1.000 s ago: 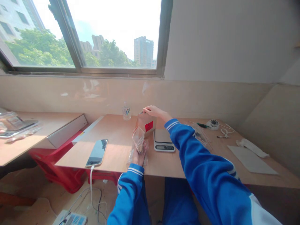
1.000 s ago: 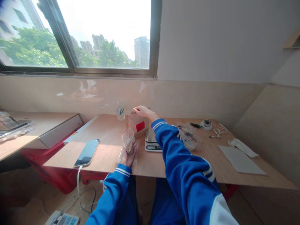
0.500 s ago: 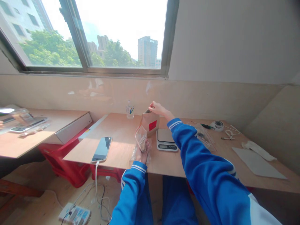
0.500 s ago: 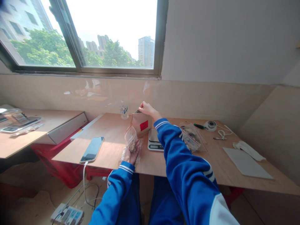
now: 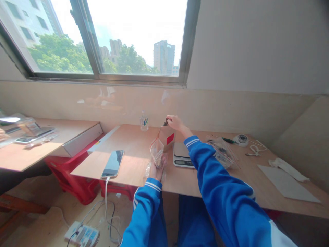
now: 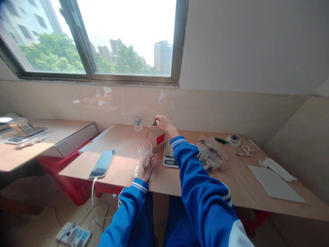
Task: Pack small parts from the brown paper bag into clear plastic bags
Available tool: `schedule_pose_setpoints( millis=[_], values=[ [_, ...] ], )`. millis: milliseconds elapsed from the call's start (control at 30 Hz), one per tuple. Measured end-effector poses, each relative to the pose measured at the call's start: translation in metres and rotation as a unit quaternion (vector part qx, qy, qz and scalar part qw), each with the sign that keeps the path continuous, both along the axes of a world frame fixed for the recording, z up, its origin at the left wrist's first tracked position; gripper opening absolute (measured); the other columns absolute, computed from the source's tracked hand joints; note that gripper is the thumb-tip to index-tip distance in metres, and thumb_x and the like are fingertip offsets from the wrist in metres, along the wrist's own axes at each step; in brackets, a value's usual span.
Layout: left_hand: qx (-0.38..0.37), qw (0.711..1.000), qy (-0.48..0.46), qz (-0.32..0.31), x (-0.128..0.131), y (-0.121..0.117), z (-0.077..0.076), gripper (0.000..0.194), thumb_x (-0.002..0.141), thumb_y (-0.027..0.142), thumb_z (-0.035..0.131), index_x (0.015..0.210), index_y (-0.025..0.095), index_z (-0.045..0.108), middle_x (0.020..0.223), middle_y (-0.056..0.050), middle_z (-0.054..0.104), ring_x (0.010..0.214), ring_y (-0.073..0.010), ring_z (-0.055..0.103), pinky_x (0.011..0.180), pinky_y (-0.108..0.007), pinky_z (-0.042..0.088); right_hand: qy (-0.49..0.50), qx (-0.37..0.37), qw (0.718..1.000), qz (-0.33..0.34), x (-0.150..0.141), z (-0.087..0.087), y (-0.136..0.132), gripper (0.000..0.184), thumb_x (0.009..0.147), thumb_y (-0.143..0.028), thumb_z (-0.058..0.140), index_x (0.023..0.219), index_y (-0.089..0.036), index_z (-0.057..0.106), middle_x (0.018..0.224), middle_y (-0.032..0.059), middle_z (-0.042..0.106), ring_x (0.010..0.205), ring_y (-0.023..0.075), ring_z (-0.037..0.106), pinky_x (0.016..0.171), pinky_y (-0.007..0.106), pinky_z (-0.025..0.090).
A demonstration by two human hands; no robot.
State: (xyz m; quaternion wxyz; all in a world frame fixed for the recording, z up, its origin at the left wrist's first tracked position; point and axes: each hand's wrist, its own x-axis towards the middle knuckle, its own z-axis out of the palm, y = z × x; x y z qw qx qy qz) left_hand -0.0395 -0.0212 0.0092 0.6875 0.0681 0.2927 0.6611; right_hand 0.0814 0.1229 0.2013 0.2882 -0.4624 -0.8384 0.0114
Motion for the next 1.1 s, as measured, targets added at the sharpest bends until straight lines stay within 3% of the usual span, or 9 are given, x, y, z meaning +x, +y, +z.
schedule_pose_setpoints(
  millis=[100,367,533,700,867,1100],
  values=[
    [0.0,1.0,0.011,-0.003,0.001,0.001,0.0,0.034,0.092,0.024,0.043,0.119,0.016,0.061,0.112,-0.01,0.067,0.085,-0.0139,0.068,0.072,-0.023,0.058,-0.048,-0.012,0.999,-0.012,-0.001,0.006,-0.001,0.029,0.083,-0.013,0.04,0.088,-0.018,0.068,0.096,0.0066,0.071,0.082,0.0158,0.06,0.066,0.022,0.036],
    [0.0,1.0,0.02,-0.01,0.001,0.0,0.004,0.035,0.091,0.027,0.046,0.117,0.01,0.062,0.111,-0.014,0.068,0.085,-0.0143,0.068,0.071,-0.022,0.057,-0.066,-0.041,0.997,-0.024,-0.003,0.016,0.001,0.024,0.08,-0.013,0.046,0.073,-0.014,0.069,0.082,0.0102,0.071,0.071,0.0156,0.06,0.059,0.023,0.036],
    [0.005,1.0,0.019,-0.006,0.002,0.0,0.004,0.029,0.09,0.024,0.047,0.111,0.013,0.065,0.105,-0.011,0.07,0.081,-0.0139,0.068,0.067,-0.021,0.058,-0.014,-0.003,0.999,-0.035,-0.001,0.01,0.004,0.027,0.083,-0.01,0.039,0.085,-0.015,0.065,0.089,0.009,0.07,0.078,0.0171,0.06,0.064,0.024,0.038],
    [-0.002,1.0,0.016,-0.001,0.002,0.001,0.002,0.029,0.092,0.022,0.043,0.108,0.012,0.064,0.099,-0.008,0.071,0.077,-0.0121,0.068,0.068,-0.021,0.058,0.03,0.026,0.998,-0.048,-0.004,0.009,0.008,0.027,0.083,-0.009,0.036,0.076,-0.017,0.06,0.079,0.0069,0.066,0.074,0.0174,0.056,0.065,0.026,0.037],
    [-0.014,1.0,0.02,-0.006,0.001,0.003,0.0,0.031,0.093,0.027,0.042,0.109,0.013,0.065,0.097,-0.009,0.072,0.075,-0.0133,0.068,0.069,-0.023,0.057,0.158,0.102,0.981,-0.053,-0.018,0.014,0.012,0.028,0.083,-0.008,0.031,0.069,-0.019,0.052,0.073,0.004,0.059,0.071,0.0163,0.053,0.068,0.026,0.037],
    [-0.005,0.998,0.066,0.009,0.005,0.004,-0.002,0.041,0.092,0.043,0.043,0.105,0.012,0.065,0.088,-0.01,0.071,0.063,-0.0112,0.064,0.068,-0.024,0.056,0.128,0.053,0.99,-0.026,-0.034,-0.009,0.015,0.022,0.081,-0.006,0.035,0.076,-0.018,0.052,0.087,0.0091,0.059,0.085,0.0205,0.054,0.083,0.032,0.039]
  ],
)
